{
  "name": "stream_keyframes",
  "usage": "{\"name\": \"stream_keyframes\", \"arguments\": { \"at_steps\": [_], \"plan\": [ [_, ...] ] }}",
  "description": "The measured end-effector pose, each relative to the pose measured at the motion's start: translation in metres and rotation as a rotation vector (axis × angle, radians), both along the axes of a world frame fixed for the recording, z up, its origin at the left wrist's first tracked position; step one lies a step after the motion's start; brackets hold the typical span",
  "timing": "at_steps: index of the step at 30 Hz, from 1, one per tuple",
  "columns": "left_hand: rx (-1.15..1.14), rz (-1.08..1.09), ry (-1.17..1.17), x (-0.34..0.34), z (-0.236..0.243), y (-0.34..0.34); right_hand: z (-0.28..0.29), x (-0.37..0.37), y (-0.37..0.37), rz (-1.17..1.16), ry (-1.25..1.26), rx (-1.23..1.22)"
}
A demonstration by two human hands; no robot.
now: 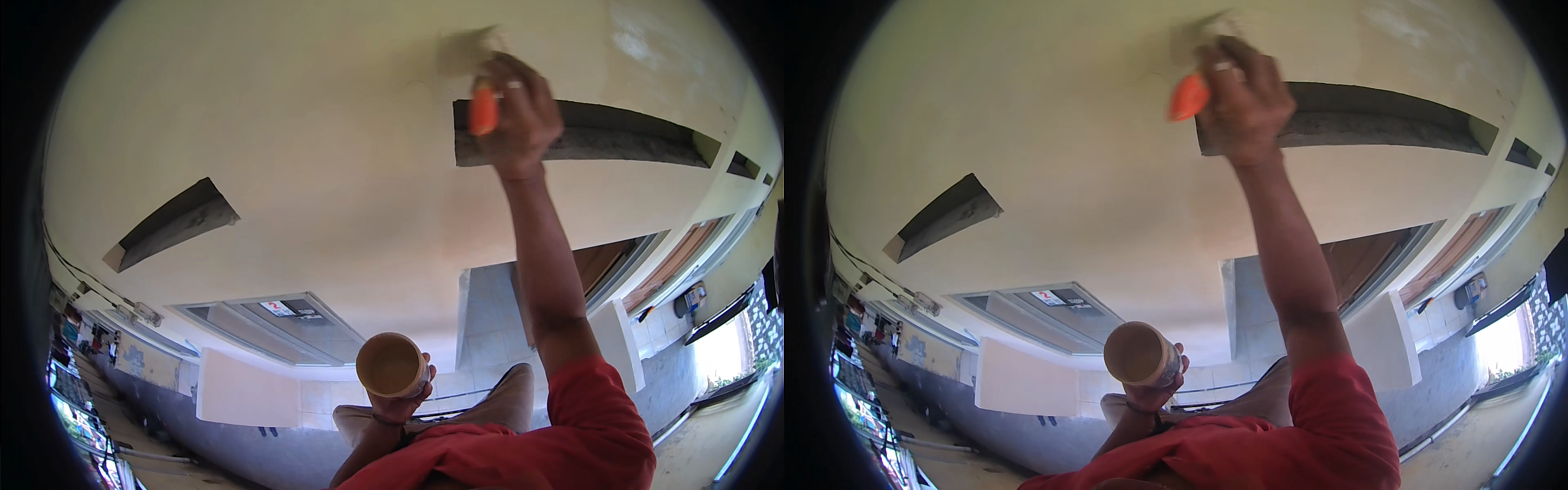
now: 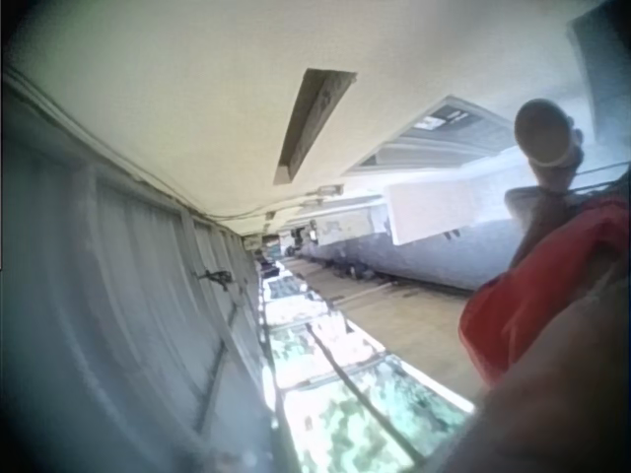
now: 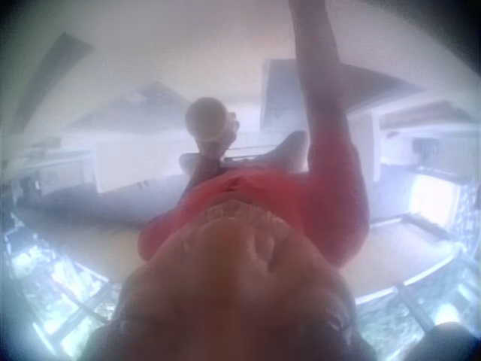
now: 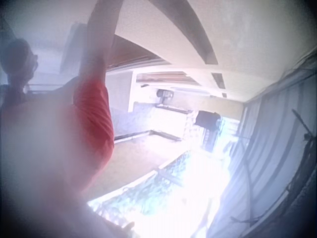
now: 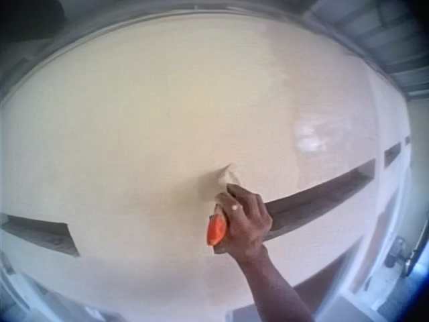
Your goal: The person paints a ceiling using a paintbrush and a small container of paint. They repeatedly dip the brush into the container and apply paint to the ceiling surface in long strokes, working around rectangular recessed areas.
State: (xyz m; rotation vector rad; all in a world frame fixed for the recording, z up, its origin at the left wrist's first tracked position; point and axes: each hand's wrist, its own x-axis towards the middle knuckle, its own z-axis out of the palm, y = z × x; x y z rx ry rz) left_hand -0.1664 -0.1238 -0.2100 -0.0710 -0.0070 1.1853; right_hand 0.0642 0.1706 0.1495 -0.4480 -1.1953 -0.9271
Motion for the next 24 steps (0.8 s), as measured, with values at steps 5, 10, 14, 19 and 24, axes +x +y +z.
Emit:
{"name": "stream_keyframes", "arguments": {
  "at_steps": [5, 10, 14, 19, 24],
  "plan": [
    [0.027, -0.026, -0.040, 0.012, 0.004, 0.004, -0.002, -0.101, -0.029, 0.218, -0.238, -0.046],
    [0.029, -0.073, -0.023, 0.011, 0.001, 0.005, 0.004, -0.069, 0.000, 0.831, 0.024, -0.126],
    [0.025, -0.045, -0.020, 0.004, -0.002, -0.007, -0.005, 0.031, 0.018, 1.068, 0.360, -0.119],
    [0.034, -0.023, -0.059, -0.002, -0.014, -0.013, -0.009, 0.114, 0.013, 0.581, 0.414, 0.006],
    [0.031, -0.040, -0.078, -0.002, -0.019, -0.007, -0.029, 0.040, -0.006, -0.041, -0.046, -0.107]
  ]
}}
